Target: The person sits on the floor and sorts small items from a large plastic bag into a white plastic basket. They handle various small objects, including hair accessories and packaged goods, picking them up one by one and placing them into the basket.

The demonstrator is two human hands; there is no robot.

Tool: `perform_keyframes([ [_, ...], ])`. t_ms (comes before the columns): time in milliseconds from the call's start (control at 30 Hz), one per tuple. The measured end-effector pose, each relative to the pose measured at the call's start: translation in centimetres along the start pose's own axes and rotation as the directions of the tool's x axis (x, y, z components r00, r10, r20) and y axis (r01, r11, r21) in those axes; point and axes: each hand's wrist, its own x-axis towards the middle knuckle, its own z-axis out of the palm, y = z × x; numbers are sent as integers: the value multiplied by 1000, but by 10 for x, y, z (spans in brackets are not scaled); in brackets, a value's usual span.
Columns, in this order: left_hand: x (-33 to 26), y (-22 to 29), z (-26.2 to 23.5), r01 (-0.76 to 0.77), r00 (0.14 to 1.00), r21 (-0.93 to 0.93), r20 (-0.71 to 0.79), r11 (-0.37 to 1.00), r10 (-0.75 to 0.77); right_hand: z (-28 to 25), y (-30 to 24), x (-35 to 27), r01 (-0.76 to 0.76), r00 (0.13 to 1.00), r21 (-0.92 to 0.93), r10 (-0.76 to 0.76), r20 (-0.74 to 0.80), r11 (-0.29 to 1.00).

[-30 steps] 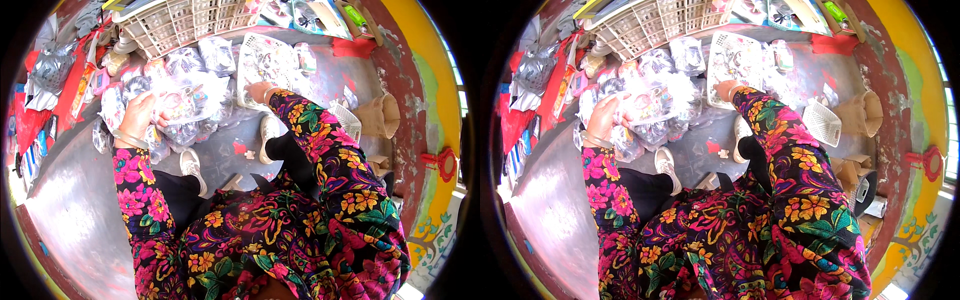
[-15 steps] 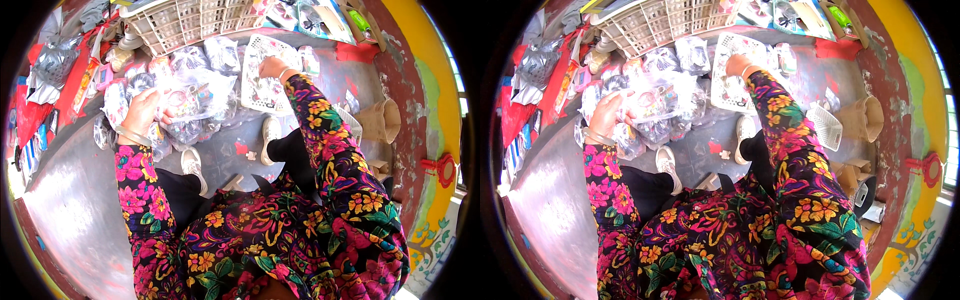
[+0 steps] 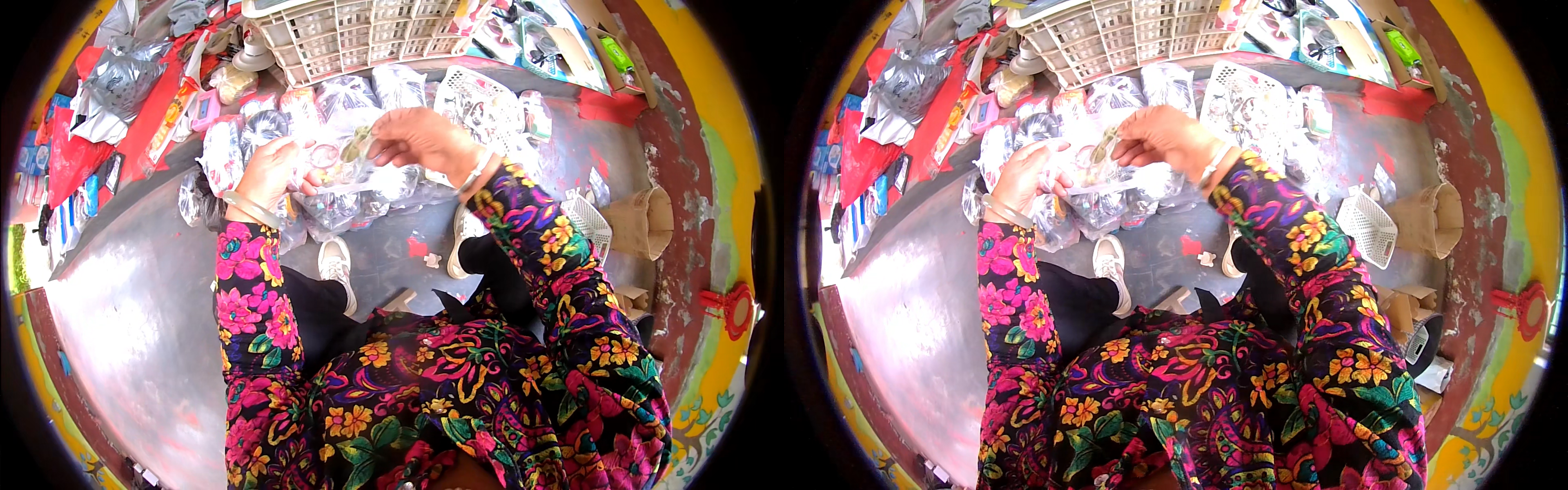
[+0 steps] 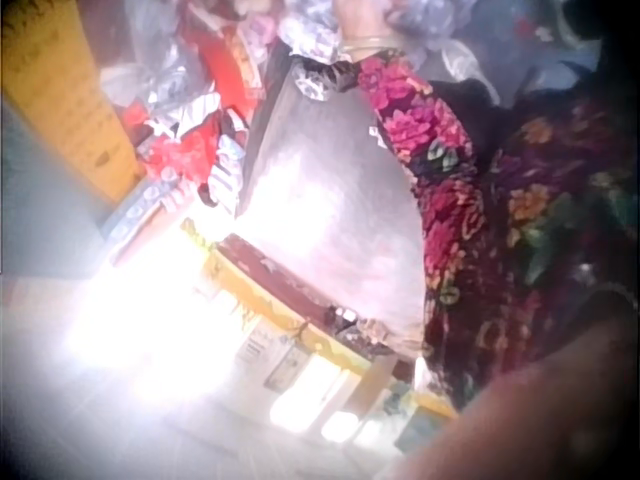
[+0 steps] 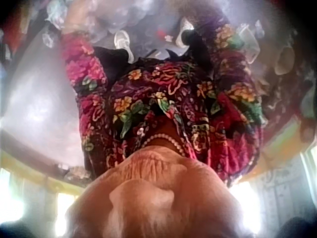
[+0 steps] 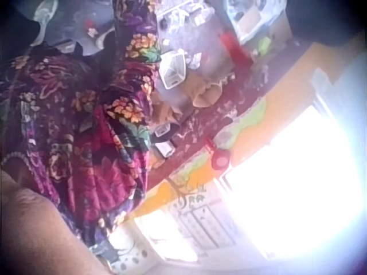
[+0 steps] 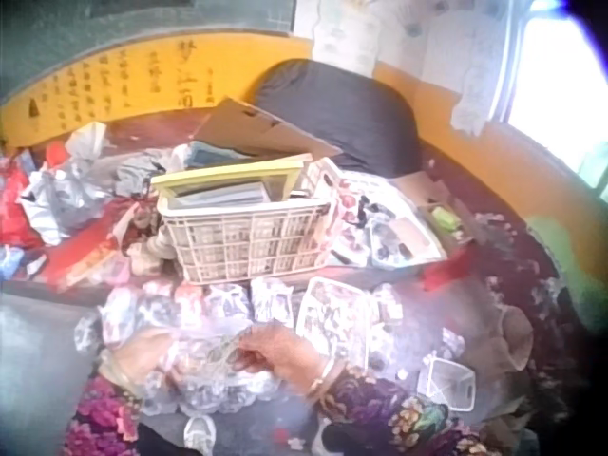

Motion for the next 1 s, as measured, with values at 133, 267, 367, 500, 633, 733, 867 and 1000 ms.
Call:
perform_keyframes([
  [133, 1, 1, 0, -18, 999, 25, 34, 1000, 17, 22, 43, 26, -171, 970, 380, 222, -94, 909],
  [267, 5, 0, 0, -23, 998, 45, 67, 999, 20, 29, 63, 49, -145, 974, 429, 204, -95, 892],
  [367, 6, 0, -1, -22, 995, 45, 97, 999, 18, 27, 65, 66, -126, 963, 390, 207, -172, 912],
  [500, 2, 6, -2, -39, 995, 64, 90, 997, 33, 9, 66, 84, -29, 958, 545, 179, -223, 838],
  [633, 7, 3, -4, -59, 995, 79, 81, 995, 52, 14, 58, 72, -81, 912, 383, 224, -344, 920],
  [733, 10, 7, 3, -57, 995, 94, 81, 994, 49, 5, 80, 80, -26, 977, -234, -25, -214, 972],
  [867, 10, 5, 1, -65, 996, 91, 61, 994, 59, 20, 87, 85, 289, 897, -948, -309, 316, -132],
  [1000, 15, 4, -1, -47, 995, 102, 93, 994, 38, 35, 77, 66, 296, 900, -937, -276, 338, -183],
])
